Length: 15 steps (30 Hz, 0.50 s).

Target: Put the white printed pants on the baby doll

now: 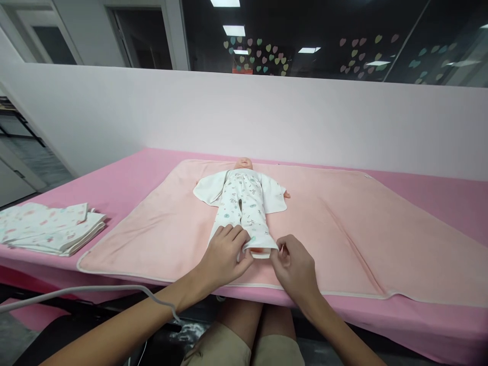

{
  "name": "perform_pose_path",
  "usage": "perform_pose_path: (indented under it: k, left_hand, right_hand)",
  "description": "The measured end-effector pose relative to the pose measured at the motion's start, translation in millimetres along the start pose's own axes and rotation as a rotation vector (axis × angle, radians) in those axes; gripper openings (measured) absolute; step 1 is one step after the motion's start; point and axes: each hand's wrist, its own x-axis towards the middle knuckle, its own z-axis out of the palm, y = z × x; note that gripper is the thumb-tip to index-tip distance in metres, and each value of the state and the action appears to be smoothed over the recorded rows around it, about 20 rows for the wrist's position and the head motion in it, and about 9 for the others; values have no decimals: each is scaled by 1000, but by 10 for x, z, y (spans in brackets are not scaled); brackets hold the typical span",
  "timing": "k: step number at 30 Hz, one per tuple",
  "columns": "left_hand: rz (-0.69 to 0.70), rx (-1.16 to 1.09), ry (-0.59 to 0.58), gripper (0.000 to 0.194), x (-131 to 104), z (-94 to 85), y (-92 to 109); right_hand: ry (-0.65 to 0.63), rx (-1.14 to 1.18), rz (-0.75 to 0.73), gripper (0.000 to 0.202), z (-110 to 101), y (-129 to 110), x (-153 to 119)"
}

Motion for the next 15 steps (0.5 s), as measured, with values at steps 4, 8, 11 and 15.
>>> perform_pose_path:
  k: [4, 8, 11, 15]
  left_hand:
    - [35, 35, -114, 12, -214, -46, 6]
    - [43, -39, -161, 13, -396, -241, -129]
    - [-43, -70, -87, 12, -291, -390, -486]
    - [-249, -32, 34, 22, 233, -349, -1175]
  right_hand:
    - [-133, -154, -246, 12, -127, -8, -207]
    - [-245, -110, -319, 16, -290, 85, -183]
    - [-216, -93, -197, 12, -330, 252, 125]
    - [-237, -107, -55, 14, -36, 492, 825]
